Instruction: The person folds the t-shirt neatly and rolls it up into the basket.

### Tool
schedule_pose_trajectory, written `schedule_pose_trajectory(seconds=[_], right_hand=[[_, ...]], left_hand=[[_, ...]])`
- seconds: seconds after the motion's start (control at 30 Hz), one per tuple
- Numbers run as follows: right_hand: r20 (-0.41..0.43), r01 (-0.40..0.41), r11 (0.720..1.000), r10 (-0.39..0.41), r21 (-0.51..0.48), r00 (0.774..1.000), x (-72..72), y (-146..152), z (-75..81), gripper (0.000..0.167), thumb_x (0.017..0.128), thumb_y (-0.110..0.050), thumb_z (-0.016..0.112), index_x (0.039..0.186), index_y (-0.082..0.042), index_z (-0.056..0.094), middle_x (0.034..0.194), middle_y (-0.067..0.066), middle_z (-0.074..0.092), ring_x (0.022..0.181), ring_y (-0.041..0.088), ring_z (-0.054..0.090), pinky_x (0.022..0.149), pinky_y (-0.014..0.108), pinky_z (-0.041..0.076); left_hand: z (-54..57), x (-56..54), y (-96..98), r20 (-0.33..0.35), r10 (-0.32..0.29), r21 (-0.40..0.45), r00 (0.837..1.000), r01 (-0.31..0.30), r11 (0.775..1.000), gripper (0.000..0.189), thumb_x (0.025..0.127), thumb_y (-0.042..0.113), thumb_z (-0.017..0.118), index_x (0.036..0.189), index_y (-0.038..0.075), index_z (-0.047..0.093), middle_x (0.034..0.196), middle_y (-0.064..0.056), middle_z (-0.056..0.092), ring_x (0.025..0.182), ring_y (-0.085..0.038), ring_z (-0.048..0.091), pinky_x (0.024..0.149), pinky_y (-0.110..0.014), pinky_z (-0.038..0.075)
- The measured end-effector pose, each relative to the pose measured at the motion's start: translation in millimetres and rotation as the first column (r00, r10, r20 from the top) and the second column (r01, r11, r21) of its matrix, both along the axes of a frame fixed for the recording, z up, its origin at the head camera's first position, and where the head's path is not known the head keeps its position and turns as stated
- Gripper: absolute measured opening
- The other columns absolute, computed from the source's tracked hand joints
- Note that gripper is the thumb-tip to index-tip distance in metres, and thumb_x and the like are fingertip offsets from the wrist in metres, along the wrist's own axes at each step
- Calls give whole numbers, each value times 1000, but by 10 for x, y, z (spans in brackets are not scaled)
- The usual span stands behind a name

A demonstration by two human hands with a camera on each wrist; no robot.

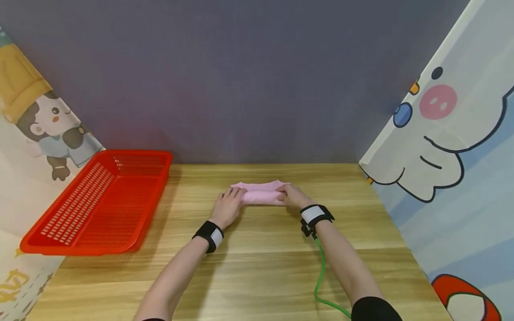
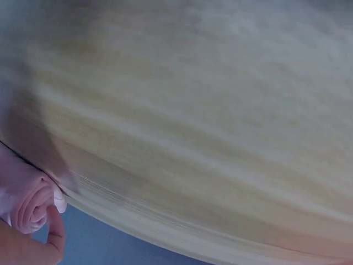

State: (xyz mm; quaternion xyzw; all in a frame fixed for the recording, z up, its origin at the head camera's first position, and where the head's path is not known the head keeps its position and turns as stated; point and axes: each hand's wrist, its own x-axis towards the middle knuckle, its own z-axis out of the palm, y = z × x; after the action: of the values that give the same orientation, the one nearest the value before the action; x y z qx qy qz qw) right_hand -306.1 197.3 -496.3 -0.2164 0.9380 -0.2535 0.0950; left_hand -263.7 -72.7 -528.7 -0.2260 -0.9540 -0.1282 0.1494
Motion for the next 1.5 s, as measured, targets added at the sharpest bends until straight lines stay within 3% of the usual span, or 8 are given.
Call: schedule_pose_trajectory(seconds=[0.13,0.37,0.6,0.7,0.9,1.07,1.23,1.5], right_hand=[[-32,-12,999,13,38,999,33,-11,27,35,97,-3,59,129,10,61,129,28,64,123,41,60,107,51,47],[-202,64,986,-32,152,979,203,-69,-85,69,87,-24,78,145,-5,47,145,25,51,137,47,43,112,63,37],[-359,155,983,-112,94,926,167,-131,-213,46,91,-26,74,132,-8,63,134,17,63,128,39,54,103,59,46],[-343,170,978,-121,117,931,97,-155,-195,37,92,-26,72,124,-9,68,128,15,68,122,37,59,100,57,49],[-210,142,974,-103,179,972,-3,-187,-56,36,95,-26,69,126,-9,68,127,16,69,120,38,61,101,56,48],[-107,79,979,-60,189,992,-72,-132,43,40,96,-26,69,130,-4,65,130,20,67,123,41,60,102,56,48],[16,29,982,-32,186,999,-115,-69,116,46,97,-28,63,134,0,62,138,22,60,130,44,50,108,57,42],[93,-62,987,48,146,994,-36,-91,73,68,94,-39,61,146,1,46,155,30,35,144,53,29,116,65,30]], left_hand=[[60,-63,31,113,13,40,994,-17,999,36,101,24,60,136,15,57,135,-7,63,131,-30,52,95,-57,48],[133,-188,39,283,35,77,958,-60,995,37,104,26,54,139,15,57,143,-10,59,136,-33,48,104,-61,41],[177,-287,43,411,71,74,909,-111,991,41,107,29,43,144,16,52,152,-11,50,143,-35,39,113,-62,33],[162,-308,39,391,63,53,918,-91,994,44,108,31,38,146,13,48,151,-14,49,143,-36,37,114,-62,31],[57,-289,-13,215,23,-46,976,-13,999,59,103,49,49,146,9,44,143,-17,52,137,-37,42,108,-60,37],[47,-279,-6,202,21,-36,979,-14,999,54,102,47,51,139,8,50,142,-17,54,138,-36,42,108,-60,36],[129,-290,8,313,41,4,949,-44,999,56,103,50,46,140,8,53,146,-19,49,142,-40,36,110,-64,32],[290,-298,-18,526,71,26,848,-99,995,60,104,50,43,144,8,52,148,-23,42,141,-41,33,113,-67,27]])
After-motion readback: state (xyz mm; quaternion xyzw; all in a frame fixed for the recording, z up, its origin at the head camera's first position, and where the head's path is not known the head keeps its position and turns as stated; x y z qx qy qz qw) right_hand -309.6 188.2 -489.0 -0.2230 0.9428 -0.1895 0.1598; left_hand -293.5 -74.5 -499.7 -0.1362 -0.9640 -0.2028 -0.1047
